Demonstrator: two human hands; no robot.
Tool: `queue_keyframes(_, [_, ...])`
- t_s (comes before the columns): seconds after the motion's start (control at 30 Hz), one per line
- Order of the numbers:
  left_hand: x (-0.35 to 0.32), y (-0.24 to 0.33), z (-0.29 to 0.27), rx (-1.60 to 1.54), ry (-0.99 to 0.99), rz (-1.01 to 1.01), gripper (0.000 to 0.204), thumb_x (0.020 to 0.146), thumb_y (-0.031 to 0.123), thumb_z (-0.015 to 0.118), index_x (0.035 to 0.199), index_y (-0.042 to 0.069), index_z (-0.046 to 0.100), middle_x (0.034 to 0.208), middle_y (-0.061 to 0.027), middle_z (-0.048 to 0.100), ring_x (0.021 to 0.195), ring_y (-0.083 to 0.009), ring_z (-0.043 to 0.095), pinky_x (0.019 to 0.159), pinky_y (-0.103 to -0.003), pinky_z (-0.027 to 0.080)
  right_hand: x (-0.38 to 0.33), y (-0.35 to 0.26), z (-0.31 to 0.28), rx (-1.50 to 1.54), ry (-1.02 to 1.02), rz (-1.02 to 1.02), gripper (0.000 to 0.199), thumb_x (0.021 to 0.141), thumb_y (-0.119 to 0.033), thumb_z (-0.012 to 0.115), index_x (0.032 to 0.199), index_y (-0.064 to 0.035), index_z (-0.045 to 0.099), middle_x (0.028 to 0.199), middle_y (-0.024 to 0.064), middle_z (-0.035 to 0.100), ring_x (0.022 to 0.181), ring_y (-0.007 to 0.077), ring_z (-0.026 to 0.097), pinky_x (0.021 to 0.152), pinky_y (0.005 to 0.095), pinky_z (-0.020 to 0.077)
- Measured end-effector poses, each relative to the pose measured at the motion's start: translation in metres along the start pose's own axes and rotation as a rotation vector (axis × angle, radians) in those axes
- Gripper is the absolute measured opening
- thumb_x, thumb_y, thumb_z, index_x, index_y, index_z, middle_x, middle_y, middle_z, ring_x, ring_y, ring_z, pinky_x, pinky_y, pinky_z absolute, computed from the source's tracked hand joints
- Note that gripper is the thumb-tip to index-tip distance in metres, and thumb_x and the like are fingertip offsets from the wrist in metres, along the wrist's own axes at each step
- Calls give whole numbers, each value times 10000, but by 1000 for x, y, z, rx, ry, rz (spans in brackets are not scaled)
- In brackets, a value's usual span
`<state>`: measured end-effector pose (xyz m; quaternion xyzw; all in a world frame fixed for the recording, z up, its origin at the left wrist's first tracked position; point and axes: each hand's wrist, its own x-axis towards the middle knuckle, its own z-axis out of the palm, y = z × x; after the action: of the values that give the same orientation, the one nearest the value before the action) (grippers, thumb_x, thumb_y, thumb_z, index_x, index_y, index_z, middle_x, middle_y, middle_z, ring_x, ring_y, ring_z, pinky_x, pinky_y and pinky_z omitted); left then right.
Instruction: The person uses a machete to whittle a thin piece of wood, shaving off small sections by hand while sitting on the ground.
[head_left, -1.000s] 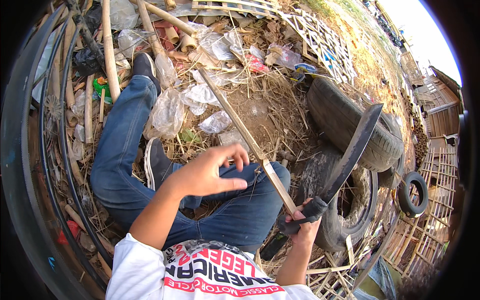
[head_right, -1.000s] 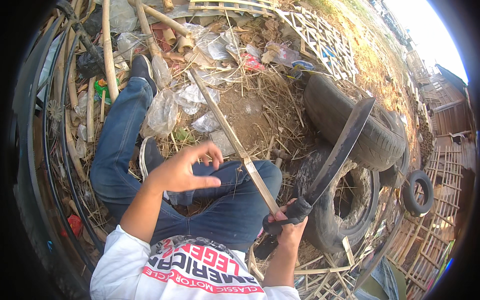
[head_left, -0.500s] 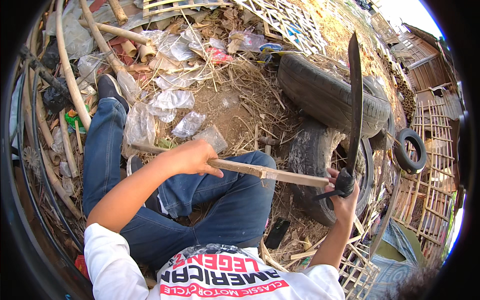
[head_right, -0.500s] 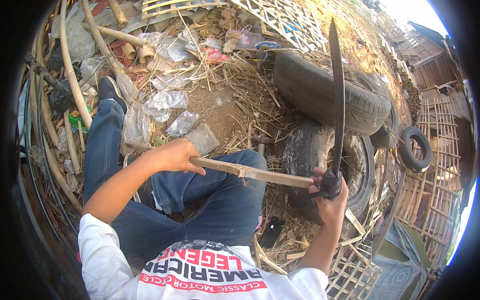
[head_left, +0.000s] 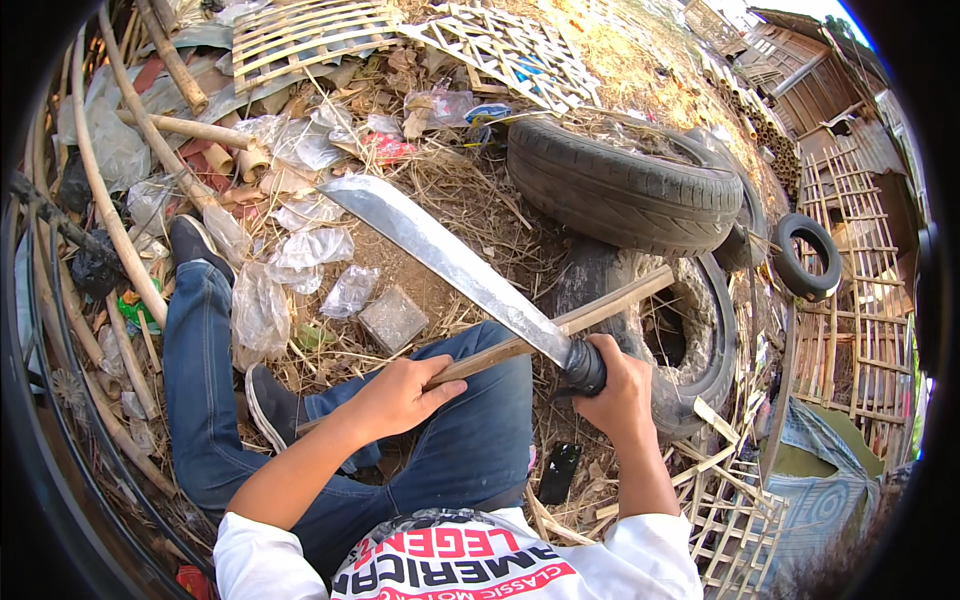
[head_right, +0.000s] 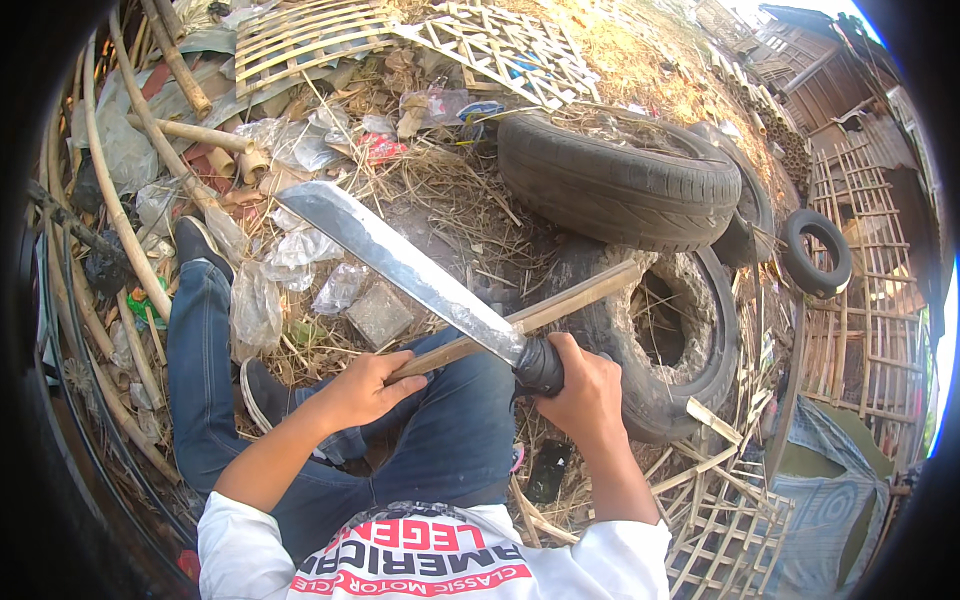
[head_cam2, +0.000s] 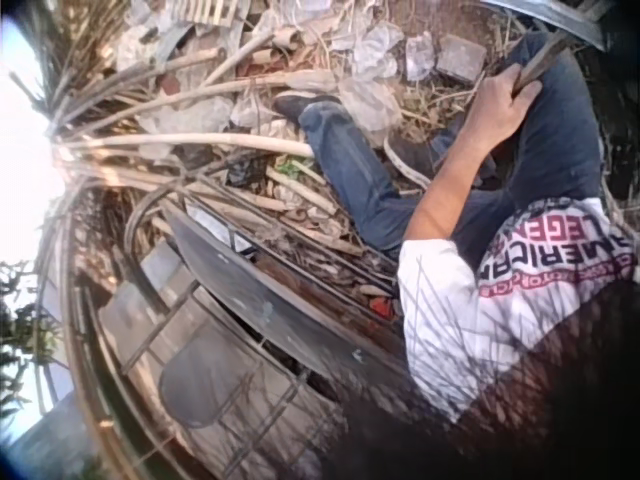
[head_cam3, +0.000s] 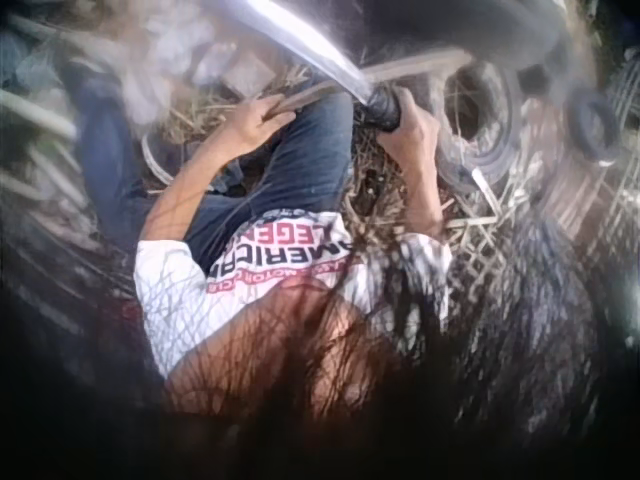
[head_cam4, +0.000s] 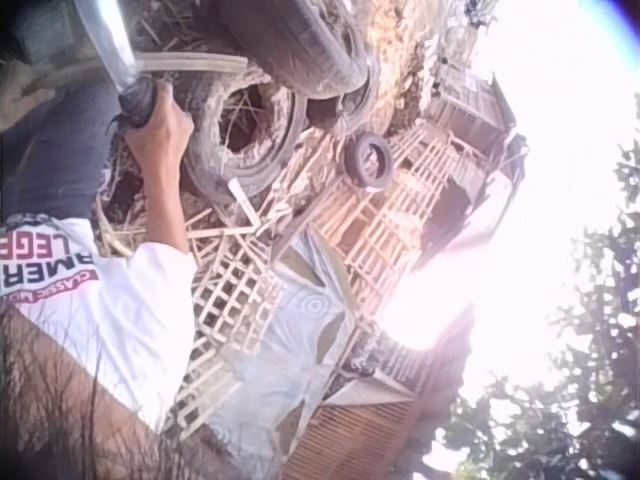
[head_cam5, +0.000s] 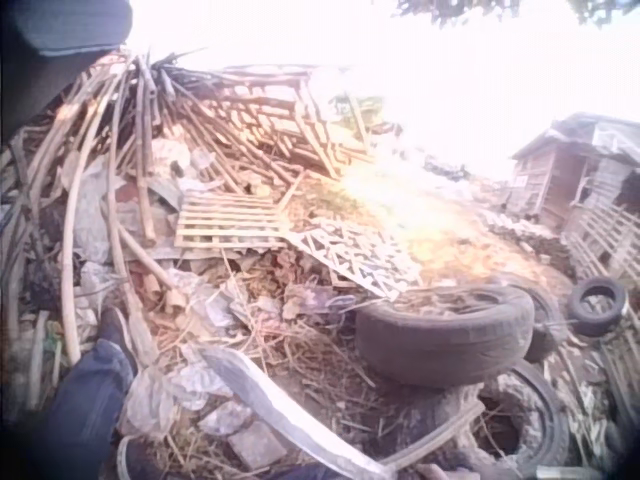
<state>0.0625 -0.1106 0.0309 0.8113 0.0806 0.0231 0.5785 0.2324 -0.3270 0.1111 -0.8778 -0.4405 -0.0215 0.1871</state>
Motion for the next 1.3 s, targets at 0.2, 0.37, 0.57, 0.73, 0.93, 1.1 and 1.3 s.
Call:
queue_keyframes(0.2, [-14, 16, 21, 192, 293, 43, 313, 925, 299, 604, 843, 2, 550, 611, -208, 550, 590, -402, 572, 521, -425, 431, 11, 10, -15, -97, -20, -35, 576, 459, -87, 809, 986, -86, 576, 747, 140, 634, 718, 362, 628, 667, 427, 492])
queue_keyframes(0.37, [-14, 29, 34, 326, 358, 33, 264, 907, 263, 628, 854, 14, 557, 618, -193, 576, 595, -388, 598, 517, -439, 453, 11, 34, -28, -263, -2, -127, 609, 429, -117, 844, 965, -80, 555, 757, 109, 654, 684, 325, 638, 628, 412, 491])
queue_keyframes(0.57, [-13, 44, 31, 369, 331, 35, 268, 912, 274, 618, 849, 24, 543, 613, -188, 577, 584, -380, 600, 497, -436, 454, 9, 53, -41, -322, 57, -142, 650, 390, -106, 850, 966, -77, 549, 756, 117, 644, 699, 334, 630, 640, 415, 481])
queue_keyframes(0.73, [-13, 48, 31, 359, 346, 39, 286, 914, 287, 617, 857, 15, 551, 622, -205, 570, 602, -394, 600, 518, -446, 450, 11, 53, -53, -353, 99, -152, 584, 441, -79, 832, 949, -81, 545, 748, 111, 642, 688, 322, 633, 649, 418, 485])
queue_keyframes(0.93, [-42, 22, 3, 230, 435, -122, 351, 934, 310, 590, 913, -40, 572, 639, -241, 576, 623, -427, 600, 526, -446, 448, 35, 124, -117, -497, 331, 410, 263, 710, -85, 679, 939, -37, 558, 750, 198, 655, 743, 412, 645, 657, 494, 491])
queue_keyframes(1.1, [1, 30, 11, 133, 239, -139, 465, 914, 417, 604, 897, -45, 554, 643, -194, 541, 611, -329, 555, 562, -394, 431, 1, 115, -102, -277, 393, 387, 319, 657, -15, 693, 953, -73, 588, 749, 162, 657, 690, 351, 663, 614, 423, 488])
queue_keyframes(1.3, [16, 26, 25, -370, -87, -99, 641, 799, 659, 619, 850, 27, 521, 669, 29, 393, 632, -96, 377, 559, -267, 363, 8, 47, -41, -146, 138, -142, 655, 408, -117, 839, 1008, -88, 577, 758, 112, 652, 679, 321, 638, 612, 398, 502])
